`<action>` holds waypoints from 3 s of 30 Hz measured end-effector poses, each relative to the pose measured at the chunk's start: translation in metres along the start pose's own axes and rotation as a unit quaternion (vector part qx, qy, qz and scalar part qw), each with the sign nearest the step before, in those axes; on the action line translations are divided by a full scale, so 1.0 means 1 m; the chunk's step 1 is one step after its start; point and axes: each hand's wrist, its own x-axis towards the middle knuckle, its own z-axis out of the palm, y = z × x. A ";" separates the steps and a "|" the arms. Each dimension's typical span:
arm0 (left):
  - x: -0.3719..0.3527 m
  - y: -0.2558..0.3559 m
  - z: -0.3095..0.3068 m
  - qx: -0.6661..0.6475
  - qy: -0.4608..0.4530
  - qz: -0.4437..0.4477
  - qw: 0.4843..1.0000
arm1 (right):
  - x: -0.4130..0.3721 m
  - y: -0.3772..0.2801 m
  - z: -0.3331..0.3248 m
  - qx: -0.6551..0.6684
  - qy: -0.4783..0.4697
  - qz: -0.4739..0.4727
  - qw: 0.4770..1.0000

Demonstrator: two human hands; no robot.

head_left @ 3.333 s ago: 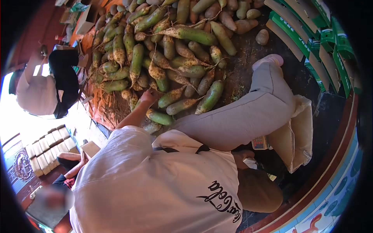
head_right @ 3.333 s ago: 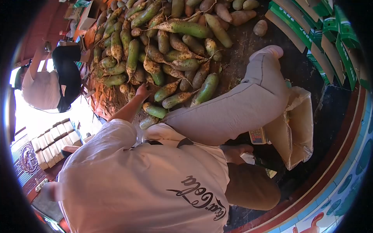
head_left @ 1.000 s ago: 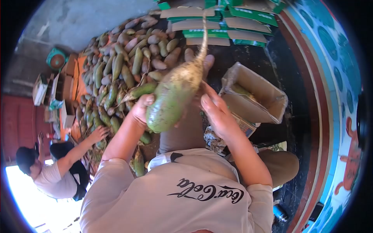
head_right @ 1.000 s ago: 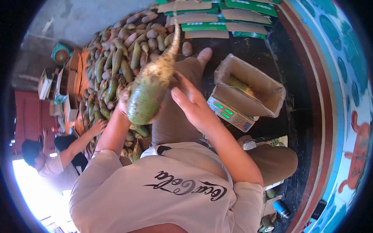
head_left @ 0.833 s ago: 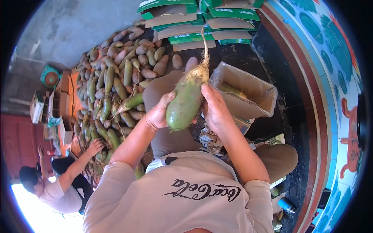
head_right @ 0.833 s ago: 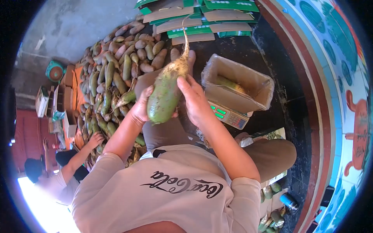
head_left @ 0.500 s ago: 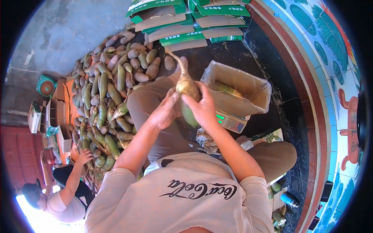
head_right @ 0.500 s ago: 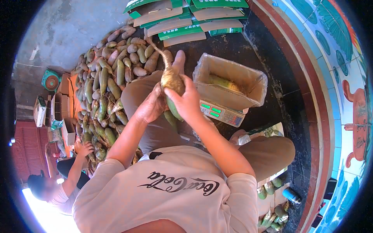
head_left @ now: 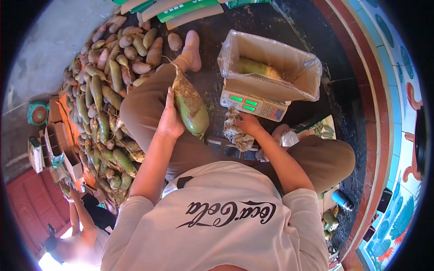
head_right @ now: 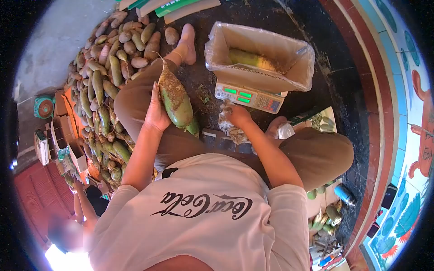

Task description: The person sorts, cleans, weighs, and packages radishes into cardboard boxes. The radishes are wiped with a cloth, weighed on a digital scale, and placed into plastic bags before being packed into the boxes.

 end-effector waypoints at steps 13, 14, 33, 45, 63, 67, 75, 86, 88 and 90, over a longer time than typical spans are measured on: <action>0.012 -0.009 0.006 0.048 0.036 -0.046 0.997 | 0.016 0.084 0.090 -0.203 -0.114 0.040 0.972; 0.013 -0.011 0.006 0.056 0.045 -0.046 0.996 | 0.017 0.078 0.080 -0.152 -0.088 0.036 0.984; -0.011 -0.061 0.010 0.138 0.062 0.052 0.987 | -0.054 -0.124 -0.012 0.416 0.198 -0.237 0.855; -0.020 -0.053 0.022 0.092 -0.013 -0.045 0.995 | -0.023 -0.112 0.004 0.726 0.079 0.004 0.684; -0.019 -0.049 0.012 0.143 -0.042 -0.009 0.989 | -0.019 -0.127 -0.060 0.757 0.005 0.022 0.653; -0.013 -0.048 0.010 0.193 0.003 0.014 0.981 | -0.027 -0.134 -0.049 0.394 0.181 -0.217 0.874; -0.025 -0.049 0.021 0.168 -0.043 -0.031 0.984 | -0.018 -0.135 -0.053 0.641 0.082 0.010 0.763; -0.012 -0.043 0.022 0.103 0.009 0.040 0.994 | -0.057 -0.121 -0.027 0.571 0.052 -0.039 0.819; -0.011 -0.043 0.022 0.090 -0.026 0.045 0.995 | -0.050 -0.123 -0.030 0.660 0.057 0.088 0.744; -0.012 -0.039 0.023 0.109 -0.088 0.034 0.990 | -0.052 -0.117 -0.027 0.756 -0.057 0.073 0.648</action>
